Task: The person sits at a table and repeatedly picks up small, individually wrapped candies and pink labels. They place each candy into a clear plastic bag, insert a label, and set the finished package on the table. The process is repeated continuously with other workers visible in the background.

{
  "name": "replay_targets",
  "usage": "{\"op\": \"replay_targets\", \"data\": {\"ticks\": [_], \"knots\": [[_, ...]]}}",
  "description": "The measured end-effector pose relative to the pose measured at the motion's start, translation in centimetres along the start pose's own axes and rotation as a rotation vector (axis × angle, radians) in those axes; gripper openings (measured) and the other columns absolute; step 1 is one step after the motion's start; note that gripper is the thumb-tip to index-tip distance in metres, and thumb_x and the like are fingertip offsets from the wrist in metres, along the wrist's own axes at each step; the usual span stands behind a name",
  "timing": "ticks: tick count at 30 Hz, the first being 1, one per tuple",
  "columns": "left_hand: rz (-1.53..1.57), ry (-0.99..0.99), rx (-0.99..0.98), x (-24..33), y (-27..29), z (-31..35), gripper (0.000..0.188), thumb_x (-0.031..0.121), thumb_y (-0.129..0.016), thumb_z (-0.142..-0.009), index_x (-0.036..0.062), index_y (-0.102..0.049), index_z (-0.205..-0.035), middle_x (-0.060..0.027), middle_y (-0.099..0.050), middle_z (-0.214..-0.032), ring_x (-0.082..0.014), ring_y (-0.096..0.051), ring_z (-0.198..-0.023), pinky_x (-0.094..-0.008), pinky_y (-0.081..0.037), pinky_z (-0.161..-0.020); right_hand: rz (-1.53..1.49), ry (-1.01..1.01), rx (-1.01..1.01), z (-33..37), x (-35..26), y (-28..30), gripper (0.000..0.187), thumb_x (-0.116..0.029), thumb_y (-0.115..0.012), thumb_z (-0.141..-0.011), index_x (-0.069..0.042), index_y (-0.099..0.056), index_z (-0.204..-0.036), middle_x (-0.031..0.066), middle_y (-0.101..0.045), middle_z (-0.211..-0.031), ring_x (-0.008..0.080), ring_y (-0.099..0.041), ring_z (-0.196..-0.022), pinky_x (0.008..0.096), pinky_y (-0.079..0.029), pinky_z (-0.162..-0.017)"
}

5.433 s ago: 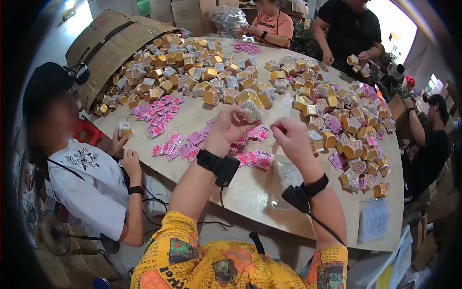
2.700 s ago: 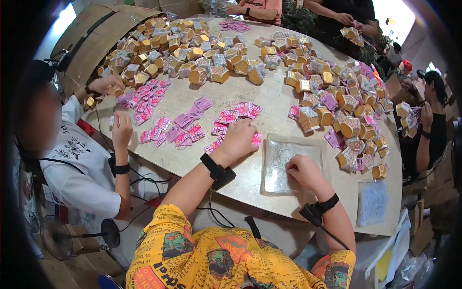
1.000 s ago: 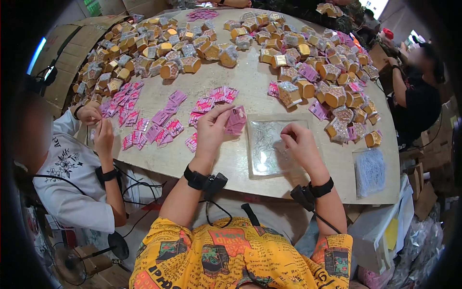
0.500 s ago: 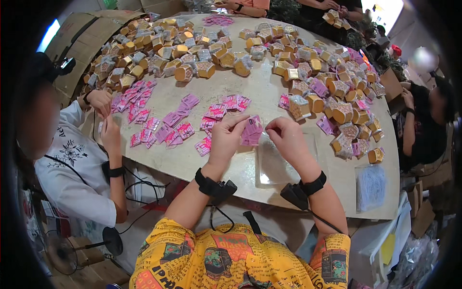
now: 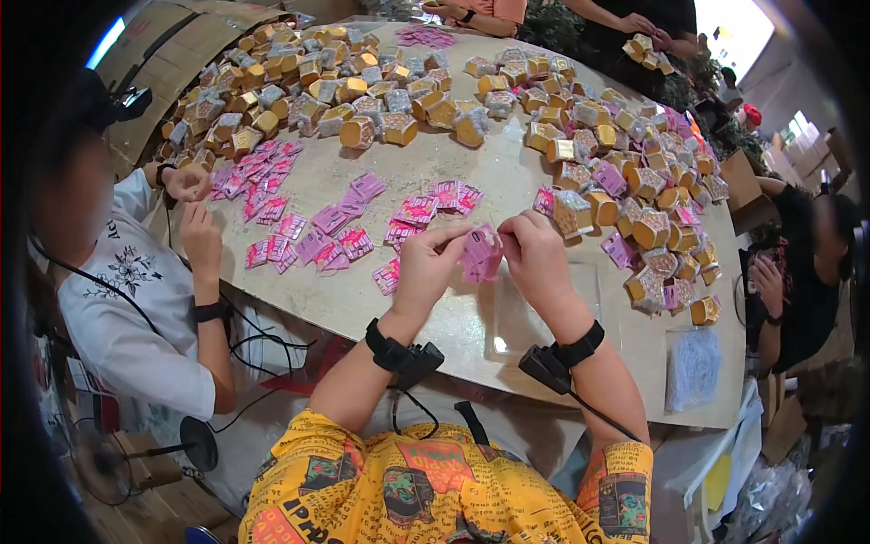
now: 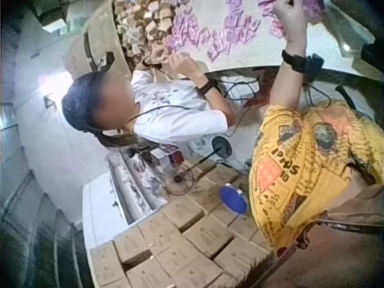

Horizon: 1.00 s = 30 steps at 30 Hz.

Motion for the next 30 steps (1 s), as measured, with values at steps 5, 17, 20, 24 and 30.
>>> {"op": "replay_targets", "data": {"ticks": [5, 17, 20, 24, 30], "knots": [[-0.283, -0.146, 0.021, 0.2, 0.9, -0.6, 0.024, 0.006, -0.065, -0.081, 0.0020, -0.069, -0.104, -0.0097, -0.069, -0.085, -0.0179, -0.062, -0.075, -0.0298, -0.050, -0.071, 0.032, 0.090, 0.019, -0.6, -0.3, -0.2, 0.008, -0.002, -0.063, -0.076, -0.003, -0.059, -0.083, 0.0141, -0.057, -0.081, 0.0341, -0.059, -0.072, 0.0417, -0.048, -0.064], [0.181, 0.070, -0.139, 3.0, 1.0, -3.0, 0.010, 0.007, -0.064, -0.084, -0.0005, -0.069, -0.089, -0.0059, -0.068, -0.081, -0.0123, -0.060, -0.074, -0.0257, -0.047, -0.066, -0.184, -0.217, -0.097, -1.7, -1.7, -0.4, 0.029, -0.010, -0.068, -0.075, -0.004, -0.063, -0.103, 0.0140, -0.060, -0.087, 0.0296, -0.062, -0.068, 0.0353, -0.051, -0.065], [0.317, 0.173, -0.061, 3.2, 0.9, -2.9, 0.010, 0.007, -0.063, -0.087, -0.0003, -0.069, -0.088, -0.0073, -0.069, -0.083, -0.0107, -0.063, -0.079, -0.0247, -0.049, -0.072, -0.159, -0.280, -0.178, -1.0, 0.2, -1.4, 0.022, -0.011, -0.070, -0.073, 0.000, -0.068, -0.092, 0.0157, -0.064, -0.079, 0.0267, -0.064, -0.066, 0.0358, -0.052, -0.065], [0.612, 0.326, 0.063, 0.7, 2.2, -3.5, 0.011, 0.011, -0.064, -0.088, 0.0033, -0.069, -0.095, -0.0054, -0.069, -0.088, -0.0114, -0.063, -0.082, -0.0268, -0.049, -0.077, -0.249, -0.353, -0.263, -1.1, 0.3, -2.1, 0.018, -0.012, -0.070, -0.074, 0.001, -0.069, -0.088, 0.0170, -0.066, -0.077, 0.0262, -0.065, -0.066, 0.0358, -0.051, -0.065], [0.650, 0.356, 0.049, 3.2, 1.8, -2.9, 0.013, 0.008, -0.060, -0.089, 0.0009, -0.068, -0.097, -0.0085, -0.069, -0.088, -0.0165, -0.067, -0.081, -0.0281, -0.053, -0.075, -0.644, -0.266, 0.017, -2.6, -0.2, -2.3, 0.017, -0.005, -0.070, -0.080, 0.000, -0.069, -0.096, 0.0057, -0.063, -0.092, 0.0078, -0.059, -0.066, 0.0237, -0.046, -0.056]]}}
Point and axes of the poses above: each hand's wrist, its own z-axis away from the middle knuckle, its own y-axis out of the back of the hand, x = y × z, the point moved 1 cm from there along -z, towards the middle knuckle
